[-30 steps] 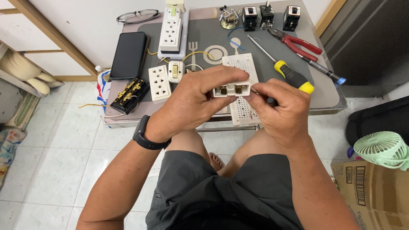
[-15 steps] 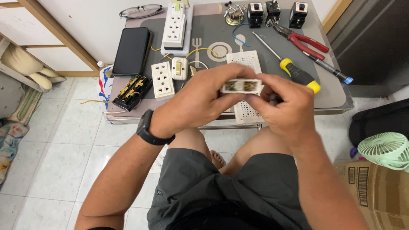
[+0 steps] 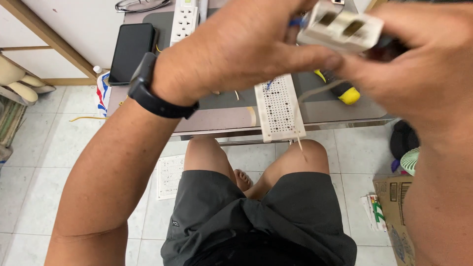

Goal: Wiring an electrical socket and mounting it to a base plate using a screwdriver.

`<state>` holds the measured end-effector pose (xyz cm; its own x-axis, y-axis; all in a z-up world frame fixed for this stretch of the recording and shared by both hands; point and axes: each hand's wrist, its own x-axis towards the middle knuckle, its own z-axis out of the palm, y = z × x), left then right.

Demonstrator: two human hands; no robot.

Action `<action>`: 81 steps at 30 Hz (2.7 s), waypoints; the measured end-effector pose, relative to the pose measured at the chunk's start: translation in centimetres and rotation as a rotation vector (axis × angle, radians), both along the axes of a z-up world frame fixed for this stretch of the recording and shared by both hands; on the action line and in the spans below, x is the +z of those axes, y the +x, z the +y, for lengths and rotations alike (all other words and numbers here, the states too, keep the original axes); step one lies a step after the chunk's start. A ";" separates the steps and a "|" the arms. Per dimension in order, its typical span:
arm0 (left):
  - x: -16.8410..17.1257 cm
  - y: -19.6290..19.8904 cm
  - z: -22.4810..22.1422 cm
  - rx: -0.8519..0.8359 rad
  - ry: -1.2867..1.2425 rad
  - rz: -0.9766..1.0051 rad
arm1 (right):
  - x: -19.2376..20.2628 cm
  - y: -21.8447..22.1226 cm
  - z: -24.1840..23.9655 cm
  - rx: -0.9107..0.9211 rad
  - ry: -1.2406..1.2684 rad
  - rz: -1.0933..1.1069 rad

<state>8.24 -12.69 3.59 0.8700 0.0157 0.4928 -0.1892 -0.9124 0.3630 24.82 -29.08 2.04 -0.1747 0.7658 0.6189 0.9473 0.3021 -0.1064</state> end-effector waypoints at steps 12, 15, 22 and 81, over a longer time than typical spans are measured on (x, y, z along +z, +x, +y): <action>-7.8 0.8 7.2 0.098 -0.176 0.046 | -4.1 4.9 1.8 -0.287 0.056 0.102; -7.6 1.9 6.3 0.152 -0.553 0.321 | -4.3 5.2 2.9 -0.111 0.124 -0.005; -8.4 4.0 6.6 -0.048 -0.492 0.116 | -4.5 4.6 3.4 -0.105 0.025 0.165; -9.3 2.1 6.9 0.221 0.218 -0.095 | -5.6 1.4 3.0 -0.087 0.184 0.220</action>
